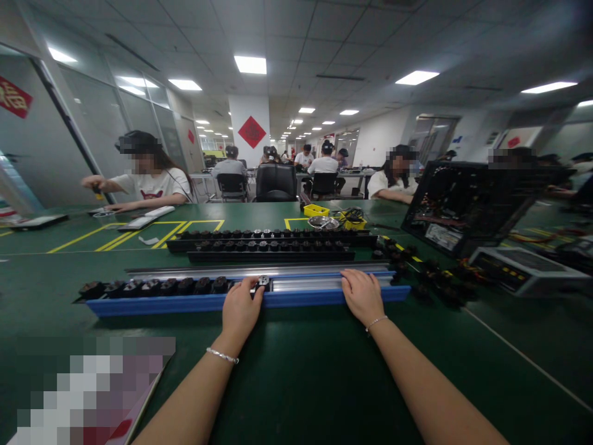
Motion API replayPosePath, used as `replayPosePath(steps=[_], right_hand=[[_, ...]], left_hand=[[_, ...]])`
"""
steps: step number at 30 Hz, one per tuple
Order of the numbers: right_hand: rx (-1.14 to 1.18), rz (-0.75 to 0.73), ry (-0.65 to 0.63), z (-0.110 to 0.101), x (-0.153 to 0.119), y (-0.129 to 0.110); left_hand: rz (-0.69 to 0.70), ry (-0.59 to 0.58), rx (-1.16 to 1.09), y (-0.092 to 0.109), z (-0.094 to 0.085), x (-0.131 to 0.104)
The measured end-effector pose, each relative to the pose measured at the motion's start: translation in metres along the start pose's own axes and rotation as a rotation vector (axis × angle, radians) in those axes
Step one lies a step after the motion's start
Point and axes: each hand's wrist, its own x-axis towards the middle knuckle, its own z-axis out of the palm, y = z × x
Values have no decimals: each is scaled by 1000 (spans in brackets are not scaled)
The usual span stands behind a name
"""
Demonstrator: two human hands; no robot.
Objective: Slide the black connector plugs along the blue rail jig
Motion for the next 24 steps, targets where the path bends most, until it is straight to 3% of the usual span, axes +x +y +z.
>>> replayPosePath(steps=[9, 16, 24], right_hand=[[2, 6, -7, 0, 0, 0], [8, 16, -25, -2, 0, -1], [0, 9, -8, 0, 0, 0]], left_hand=[[18, 33, 56, -4, 4, 0], [144, 65, 175, -1, -2, -1], [153, 81, 155, -3, -3, -1]])
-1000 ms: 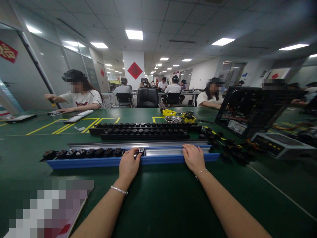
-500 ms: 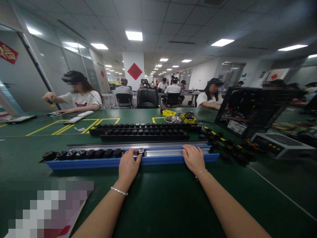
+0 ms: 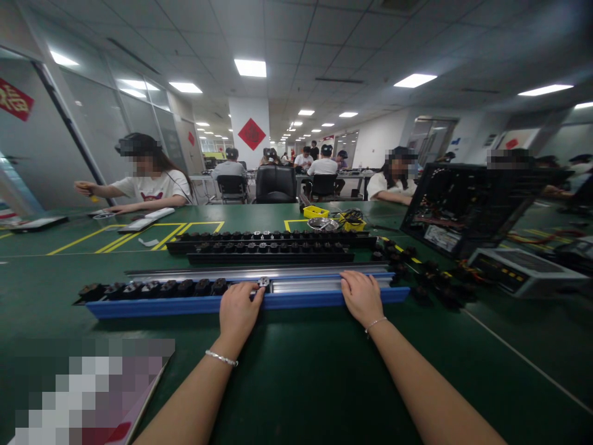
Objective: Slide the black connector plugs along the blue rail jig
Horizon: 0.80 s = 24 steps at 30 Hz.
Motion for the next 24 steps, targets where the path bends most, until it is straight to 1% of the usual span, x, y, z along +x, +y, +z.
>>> replayPosePath(steps=[5, 11, 17, 24], right_hand=[[5, -15, 21, 3, 0, 2], [10, -9, 19, 3, 0, 2], [13, -5, 15, 3, 0, 2], [16, 12, -7, 0, 0, 0]], left_hand=[[-1, 4, -28, -1, -1, 1], [-42, -1, -31, -1, -2, 1], [-29, -4, -39, -2, -2, 1], [-5, -12, -27, 1, 0, 0]])
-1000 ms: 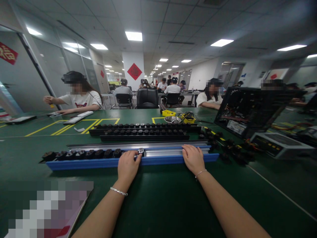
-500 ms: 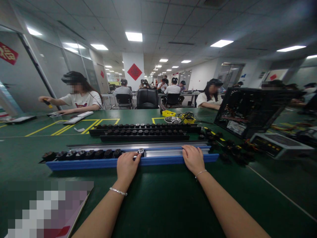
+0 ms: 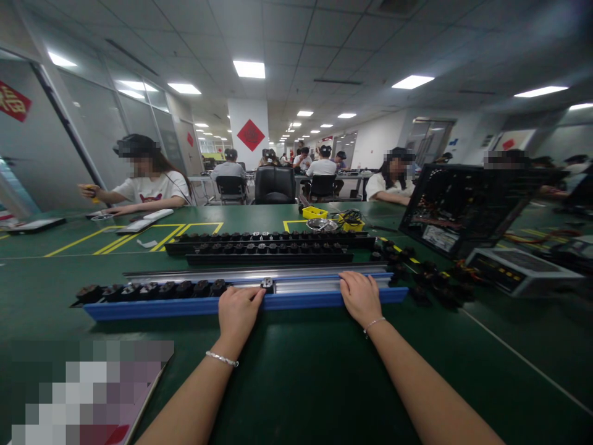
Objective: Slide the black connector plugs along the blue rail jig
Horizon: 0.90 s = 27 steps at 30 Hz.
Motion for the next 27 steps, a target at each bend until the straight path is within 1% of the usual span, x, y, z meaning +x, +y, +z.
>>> replayPosePath(steps=[5, 18, 22, 27], right_hand=[[-7, -5, 7, -1, 0, -1], [3, -4, 13, -1, 0, -2], [80, -36, 7, -3, -2, -17], [204, -224, -78, -1, -7, -53]], left_hand=[[1, -14, -6, 3, -2, -1], [103, -51, -64, 13, 0, -3], [149, -62, -86, 13, 3, -3], [184, -82, -107, 14, 2, -4]])
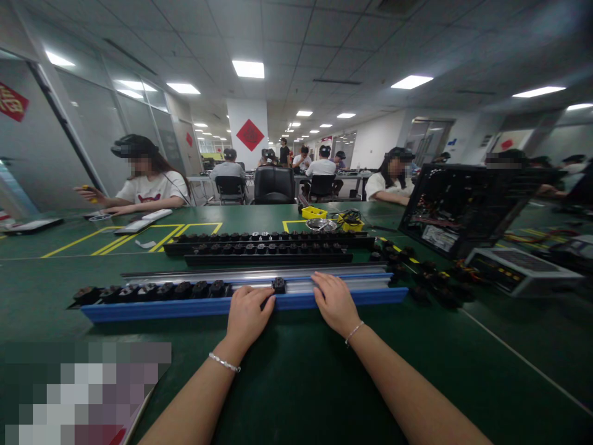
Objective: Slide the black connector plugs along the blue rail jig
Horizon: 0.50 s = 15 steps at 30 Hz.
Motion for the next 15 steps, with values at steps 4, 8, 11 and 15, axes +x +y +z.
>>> replayPosePath(steps=[4, 8, 11, 15], right_hand=[[80, -39, -21, 13, 5, -24], [118, -20, -16, 22, 12, -41], [108, 20, -41, 23, 17, -52], [85, 70, -53, 23, 20, -60]], left_hand=[[18, -31, 0, 2, -1, 0], [54, -63, 6, 4, 0, 0], [71, -76, 0, 5, 1, -1], [49, -77, 1, 6, 2, -1]])
